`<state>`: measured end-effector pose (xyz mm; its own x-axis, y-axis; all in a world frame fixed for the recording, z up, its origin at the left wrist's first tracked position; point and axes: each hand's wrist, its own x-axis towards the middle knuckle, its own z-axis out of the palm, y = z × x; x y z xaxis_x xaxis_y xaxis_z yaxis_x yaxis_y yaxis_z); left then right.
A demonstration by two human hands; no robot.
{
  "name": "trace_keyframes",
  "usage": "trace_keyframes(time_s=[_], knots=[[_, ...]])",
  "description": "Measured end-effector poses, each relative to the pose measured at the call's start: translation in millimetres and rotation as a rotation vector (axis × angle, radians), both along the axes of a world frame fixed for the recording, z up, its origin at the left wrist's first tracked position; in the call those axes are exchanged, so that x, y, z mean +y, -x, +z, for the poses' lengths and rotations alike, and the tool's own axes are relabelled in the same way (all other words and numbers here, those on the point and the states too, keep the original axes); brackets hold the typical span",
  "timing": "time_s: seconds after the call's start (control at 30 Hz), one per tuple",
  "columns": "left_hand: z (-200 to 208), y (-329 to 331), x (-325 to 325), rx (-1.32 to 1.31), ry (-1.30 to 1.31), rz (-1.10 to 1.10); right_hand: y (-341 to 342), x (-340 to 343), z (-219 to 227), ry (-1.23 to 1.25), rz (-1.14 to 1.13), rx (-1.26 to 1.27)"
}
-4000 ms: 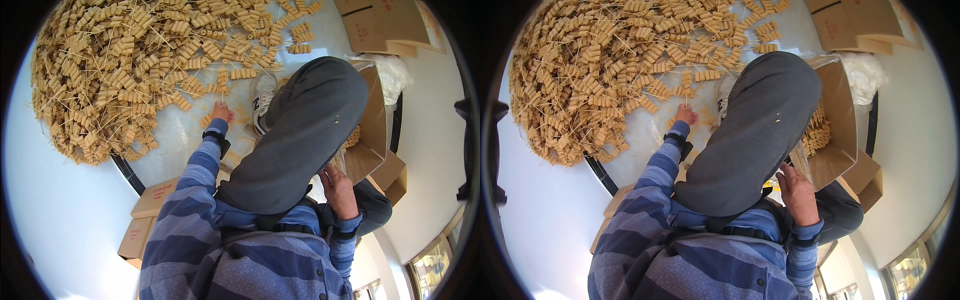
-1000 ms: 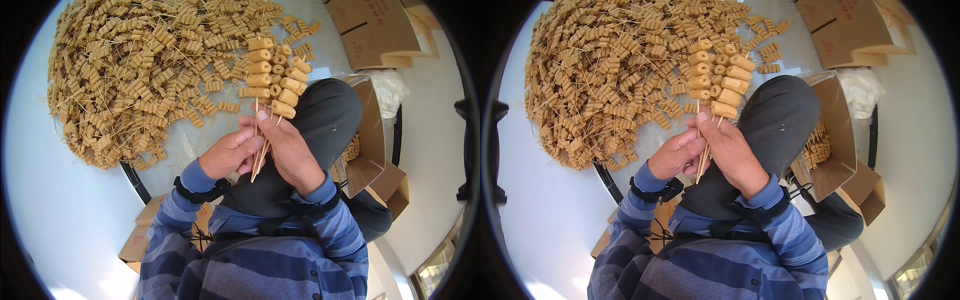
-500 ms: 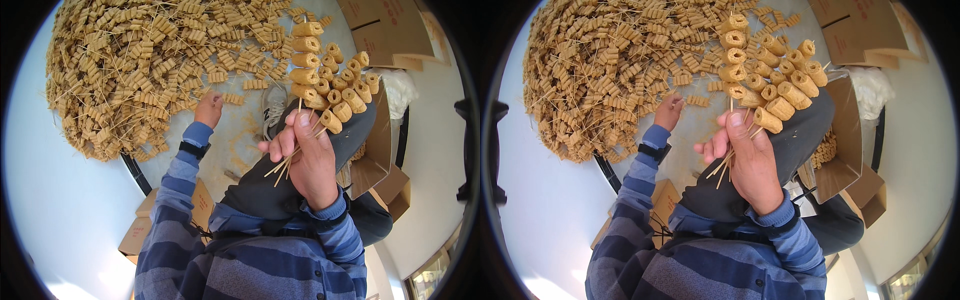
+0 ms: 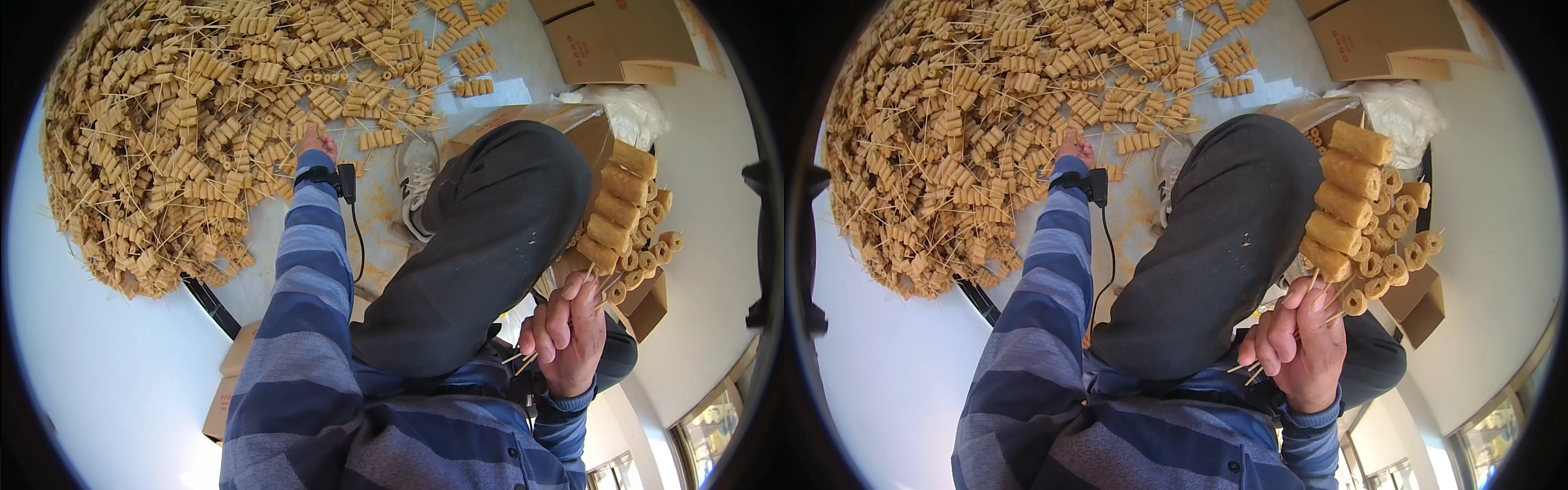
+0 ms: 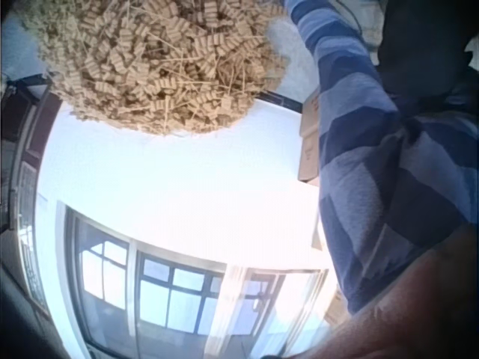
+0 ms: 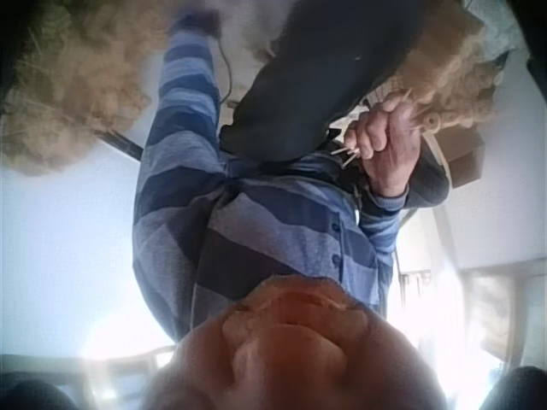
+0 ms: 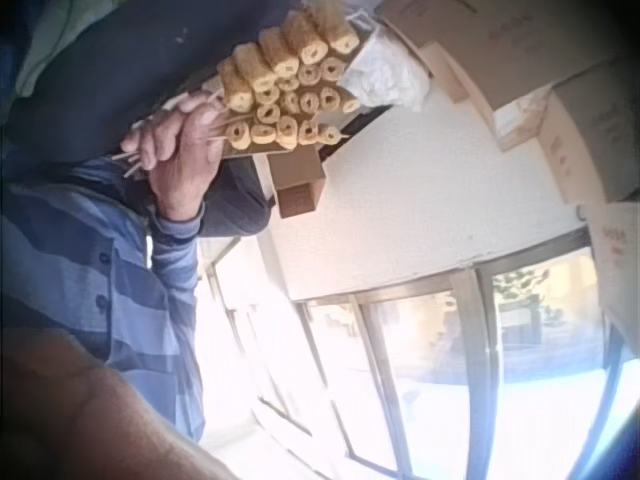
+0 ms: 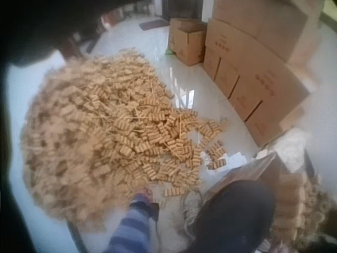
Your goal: The person sits on the floor and repeatedly picks up small cylindrical snack pieces, threading them onto thin wooden sticks. The person then places the completed skewers into a cardboard box. The process is repeated continuously.
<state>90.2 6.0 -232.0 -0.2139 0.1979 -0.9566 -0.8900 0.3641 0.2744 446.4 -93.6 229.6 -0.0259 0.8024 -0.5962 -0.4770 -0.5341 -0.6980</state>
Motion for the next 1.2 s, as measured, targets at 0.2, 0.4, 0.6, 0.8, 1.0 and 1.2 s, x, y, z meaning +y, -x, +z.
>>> trace_keyframes(time_s=[0.2,0.4,0.6,0.8,1.0,1.2], knots=[[43,30,-25,0.426,0.055,-0.464,-13,-17,-10,0.046,-0.021,-0.05],[116,62,-64,0.574,-0.182,-0.419,-10,-35,0,0.007,0.128,-0.041],[285,32,-65,0.377,-0.81,-0.456,-10,-53,5,0.006,0.138,0.018],[438,-63,-71,-0.239,-1.175,-1.05,-19,-59,-1,-0.037,0.194,0.03],[464,-166,-67,-0.16,-1.084,-1.514,-39,-80,22,0.02,0.29,0.207],[464,-206,-84,-0.136,-1.228,-1.296,-62,-101,32,0.004,0.28,0.196]])
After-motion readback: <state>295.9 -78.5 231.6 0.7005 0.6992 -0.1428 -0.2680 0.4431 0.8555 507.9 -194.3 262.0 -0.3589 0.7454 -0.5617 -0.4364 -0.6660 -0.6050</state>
